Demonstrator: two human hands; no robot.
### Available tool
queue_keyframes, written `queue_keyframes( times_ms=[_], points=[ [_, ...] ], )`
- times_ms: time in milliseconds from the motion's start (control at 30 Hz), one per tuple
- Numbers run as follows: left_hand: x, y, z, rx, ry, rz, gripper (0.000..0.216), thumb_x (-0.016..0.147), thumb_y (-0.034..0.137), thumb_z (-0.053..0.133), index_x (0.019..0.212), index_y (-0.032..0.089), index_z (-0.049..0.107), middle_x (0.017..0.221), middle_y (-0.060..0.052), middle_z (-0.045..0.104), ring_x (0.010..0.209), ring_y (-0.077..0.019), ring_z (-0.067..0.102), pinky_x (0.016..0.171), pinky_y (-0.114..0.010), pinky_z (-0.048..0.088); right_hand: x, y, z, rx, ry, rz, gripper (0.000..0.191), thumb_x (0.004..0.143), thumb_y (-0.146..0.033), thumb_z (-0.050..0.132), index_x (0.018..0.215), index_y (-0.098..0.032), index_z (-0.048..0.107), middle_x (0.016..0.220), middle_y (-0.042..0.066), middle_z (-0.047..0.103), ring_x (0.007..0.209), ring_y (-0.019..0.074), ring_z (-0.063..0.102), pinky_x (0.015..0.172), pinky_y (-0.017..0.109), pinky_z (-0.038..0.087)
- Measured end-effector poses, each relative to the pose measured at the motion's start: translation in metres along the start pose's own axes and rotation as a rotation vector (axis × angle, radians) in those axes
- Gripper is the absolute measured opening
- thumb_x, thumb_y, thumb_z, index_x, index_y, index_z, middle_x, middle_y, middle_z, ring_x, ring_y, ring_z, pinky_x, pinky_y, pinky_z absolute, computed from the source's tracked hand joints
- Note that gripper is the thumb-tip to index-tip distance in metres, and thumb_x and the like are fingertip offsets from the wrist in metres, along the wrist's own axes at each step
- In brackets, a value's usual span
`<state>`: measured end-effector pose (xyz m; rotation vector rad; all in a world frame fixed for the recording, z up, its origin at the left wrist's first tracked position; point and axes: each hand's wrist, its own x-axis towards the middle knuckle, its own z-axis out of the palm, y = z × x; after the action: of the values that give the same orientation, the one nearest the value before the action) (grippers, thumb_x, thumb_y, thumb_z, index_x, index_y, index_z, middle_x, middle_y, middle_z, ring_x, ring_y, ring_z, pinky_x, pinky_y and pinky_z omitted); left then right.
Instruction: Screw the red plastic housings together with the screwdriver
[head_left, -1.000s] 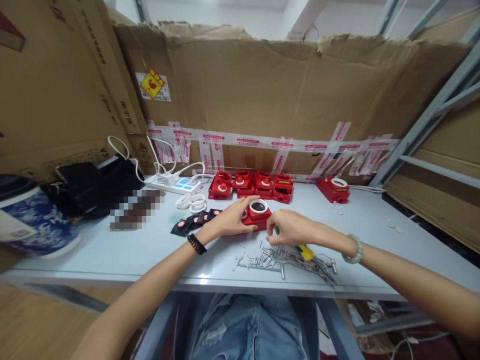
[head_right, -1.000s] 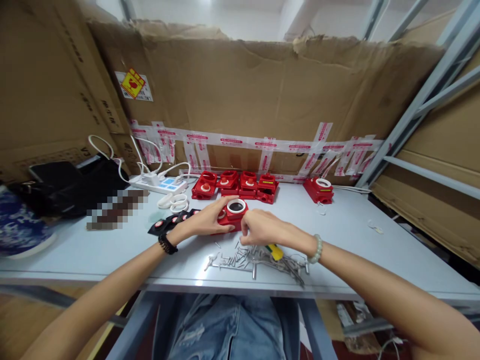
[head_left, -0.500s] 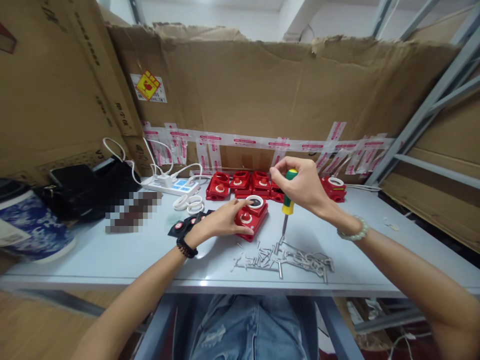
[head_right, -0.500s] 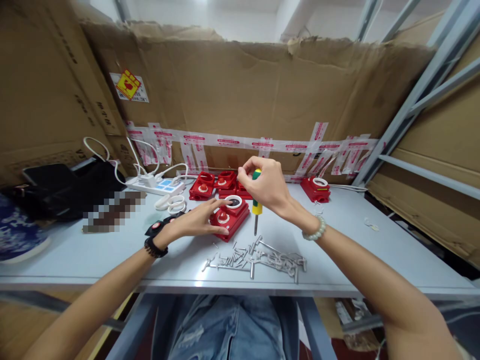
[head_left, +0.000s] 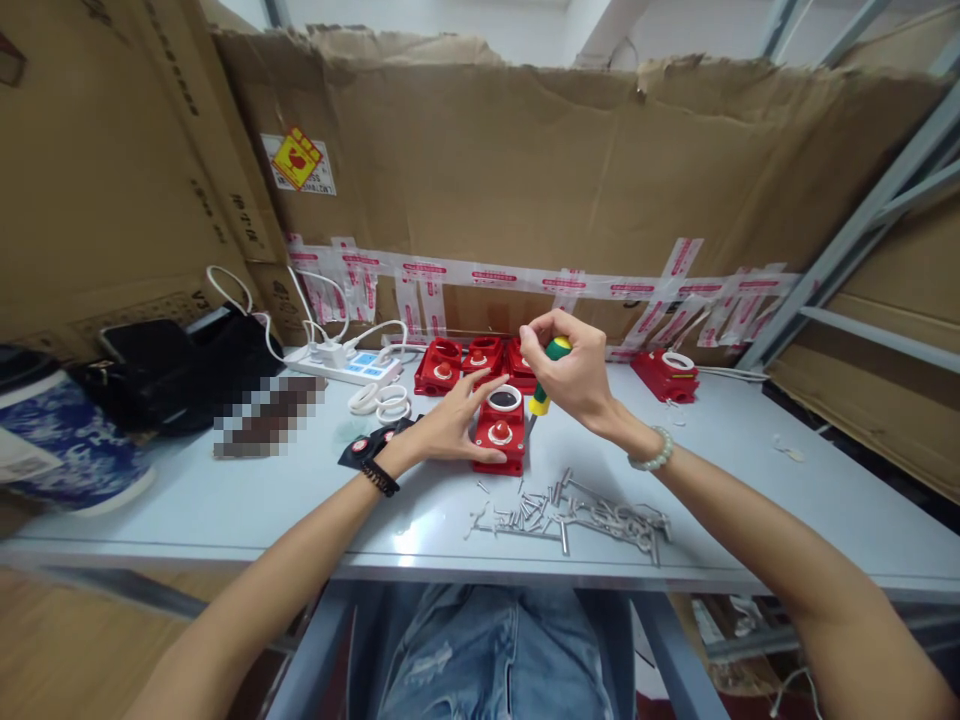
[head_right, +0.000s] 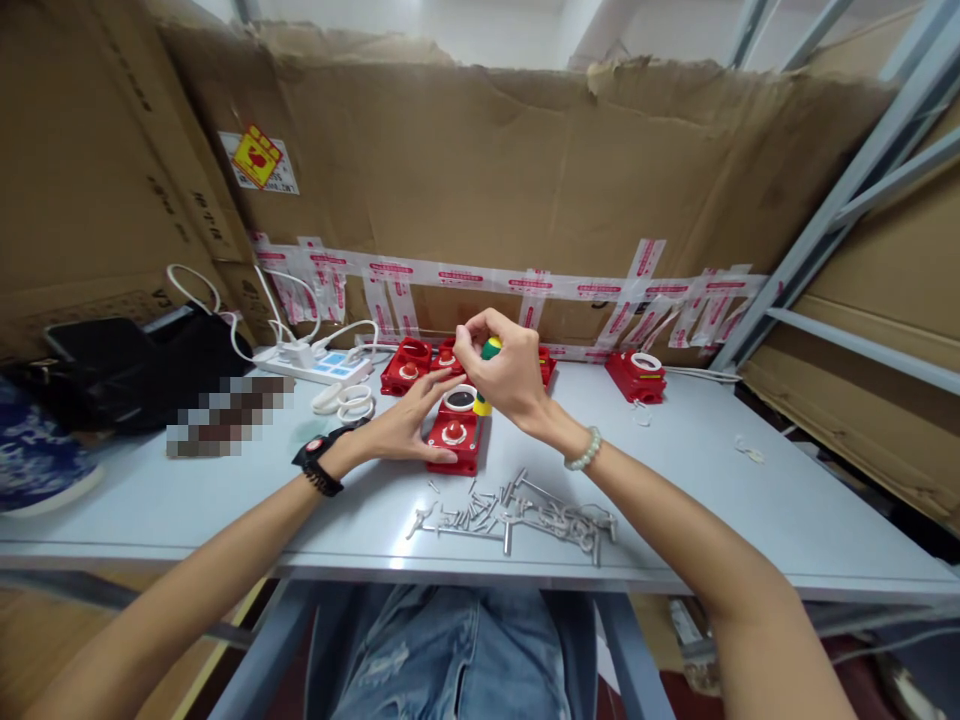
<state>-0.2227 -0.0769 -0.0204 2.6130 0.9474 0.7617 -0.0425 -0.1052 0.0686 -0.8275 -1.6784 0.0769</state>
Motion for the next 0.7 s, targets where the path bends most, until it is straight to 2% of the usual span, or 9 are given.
queue_keyframes(
  times_ms=[67, 167, 233, 400, 700],
  points=[
    [0.001, -0.005, 0.005, -0.066, -0.073, 0.013, 0.097, 0.066, 0.057, 0.069, 0.143, 0.031, 0.017, 0.147, -0.011, 0.019, 0.135, -0.0336, 0.023, 0.107, -0.051, 0.028, -0.002, 0.001, 0.002, 0.004, -0.012, 0.002, 0.016, 0.079, -0.027, 0.053, 0.066, -0.018, 0.053, 0.056, -0.004, 0.051, 0.051, 0.0073, 0.044, 0.051, 0.023, 0.038],
    [0.002, -0.007, 0.009, -0.108, -0.110, 0.015, 0.088, 0.068, 0.056, 0.067, 0.140, 0.030, 0.023, 0.137, -0.011, 0.035, 0.127, -0.0312, 0.036, 0.105, -0.050, 0.032, -0.004, 0.003, 0.003, 0.000, -0.010, 0.007, 0.017, 0.079, -0.027, 0.054, 0.066, -0.018, 0.052, 0.057, -0.005, 0.051, 0.051, 0.0073, 0.044, 0.051, 0.023, 0.038],
    [0.003, -0.005, 0.009, -0.100, -0.097, 0.011, 0.086, 0.067, 0.055, 0.068, 0.137, 0.028, 0.028, 0.129, -0.010, 0.040, 0.120, -0.0299, 0.041, 0.103, -0.049, 0.035, -0.004, 0.004, 0.003, 0.001, 0.005, 0.006, 0.017, 0.079, -0.027, 0.054, 0.066, -0.018, 0.052, 0.056, -0.005, 0.050, 0.051, 0.0071, 0.044, 0.050, 0.023, 0.038],
    [0.004, 0.000, 0.012, -0.081, -0.046, 0.001, 0.085, 0.065, 0.056, 0.069, 0.135, 0.027, 0.030, 0.116, -0.008, 0.042, 0.112, -0.0286, 0.045, 0.101, -0.048, 0.037, -0.005, 0.005, 0.003, 0.009, 0.025, -0.002, 0.016, 0.080, -0.026, 0.054, 0.066, -0.017, 0.052, 0.056, -0.005, 0.050, 0.050, 0.0066, 0.043, 0.050, 0.022, 0.037],
    [0.005, 0.001, 0.015, 0.000, -0.026, 0.018, 0.083, 0.066, 0.059, 0.067, 0.132, 0.024, 0.030, 0.115, -0.010, 0.042, 0.110, -0.0292, 0.043, 0.098, -0.048, 0.038, -0.006, 0.008, -0.004, -0.067, 0.034, 0.017, 0.016, 0.080, -0.027, 0.054, 0.066, -0.018, 0.053, 0.055, -0.005, 0.051, 0.048, 0.0070, 0.043, 0.051, 0.023, 0.038]
  ],
)
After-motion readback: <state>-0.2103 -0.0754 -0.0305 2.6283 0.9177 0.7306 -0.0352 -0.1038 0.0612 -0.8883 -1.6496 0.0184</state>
